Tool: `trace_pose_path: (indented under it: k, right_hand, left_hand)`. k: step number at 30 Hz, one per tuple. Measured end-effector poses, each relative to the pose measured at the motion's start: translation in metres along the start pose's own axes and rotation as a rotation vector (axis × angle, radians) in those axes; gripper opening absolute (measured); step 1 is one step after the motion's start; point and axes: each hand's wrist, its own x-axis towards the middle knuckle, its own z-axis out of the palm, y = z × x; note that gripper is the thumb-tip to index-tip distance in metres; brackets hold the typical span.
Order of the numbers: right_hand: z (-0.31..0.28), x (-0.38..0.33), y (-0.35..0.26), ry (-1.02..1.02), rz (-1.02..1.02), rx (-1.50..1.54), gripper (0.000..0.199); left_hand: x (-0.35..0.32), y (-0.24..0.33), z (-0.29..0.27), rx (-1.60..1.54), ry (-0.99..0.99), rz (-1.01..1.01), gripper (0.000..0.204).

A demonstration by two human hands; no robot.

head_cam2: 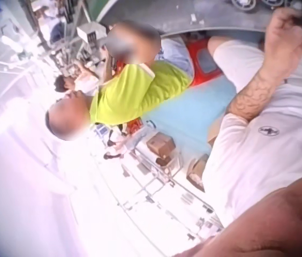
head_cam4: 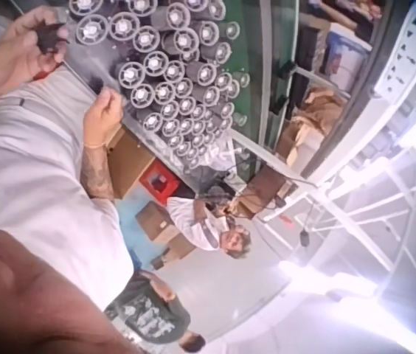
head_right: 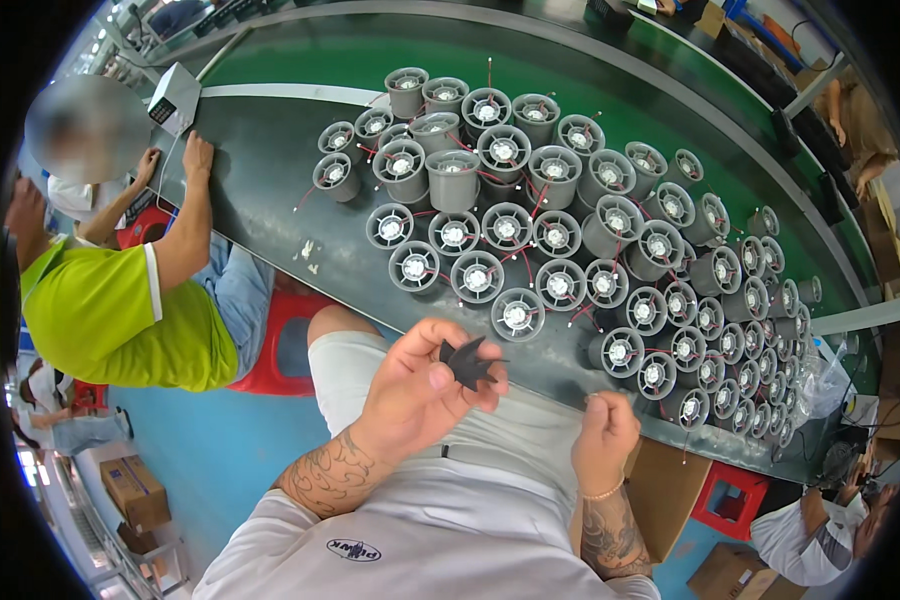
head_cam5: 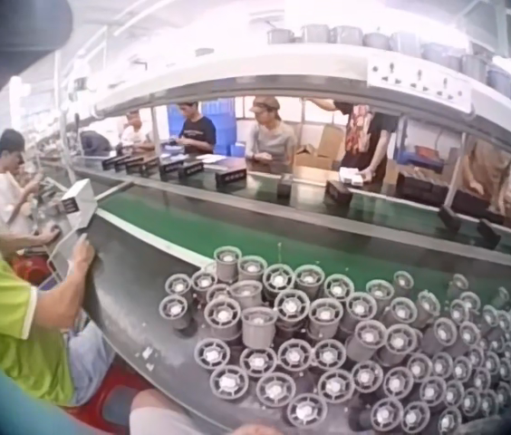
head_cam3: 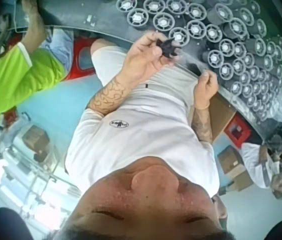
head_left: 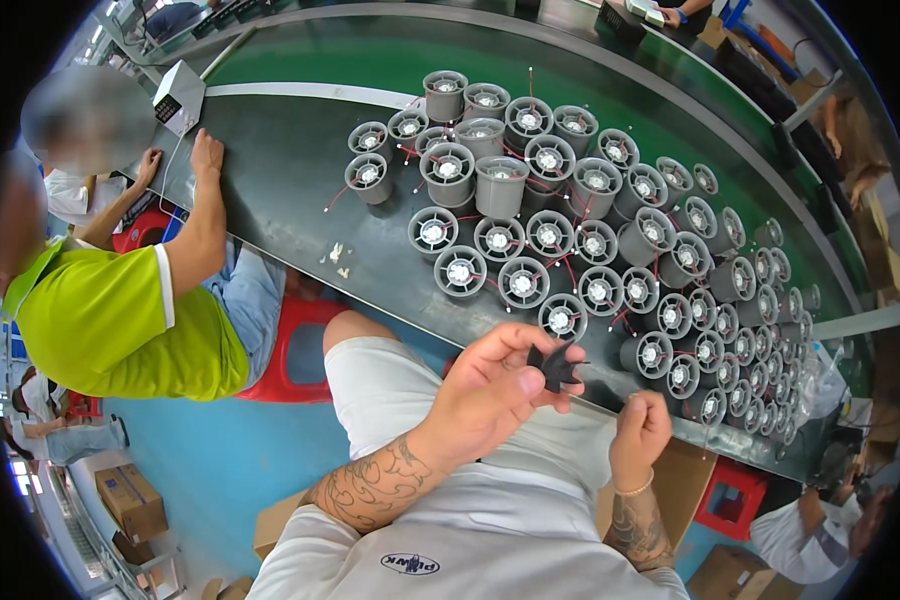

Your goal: Picking up small electronic components from a production line and placing them into a cardboard box.

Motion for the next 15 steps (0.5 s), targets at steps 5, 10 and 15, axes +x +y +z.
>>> trace_pose_path:
  k: [5, 10, 15]
  right_hand:
    - [-0.017, 0.008, -0.04, -0.095, 0.301, 0.604, 0.023]
    - [-0.038, 0.028, -0.085, -0.268, 0.335, 0.737, 0.029]
    - [-0.043, 0.047, -0.112, -0.406, 0.268, 0.554, 0.041]
  left_hand:
    - [-0.001, -0.006, 0.003, -0.051, -0.048, -0.001, 0.025]
    - [-0.003, -0.01, 0.016, 0.491, 0.064, 0.079, 0.026]
    - [-0.008, -0.004, 0.031, 0.721, 0.006, 0.068, 0.029]
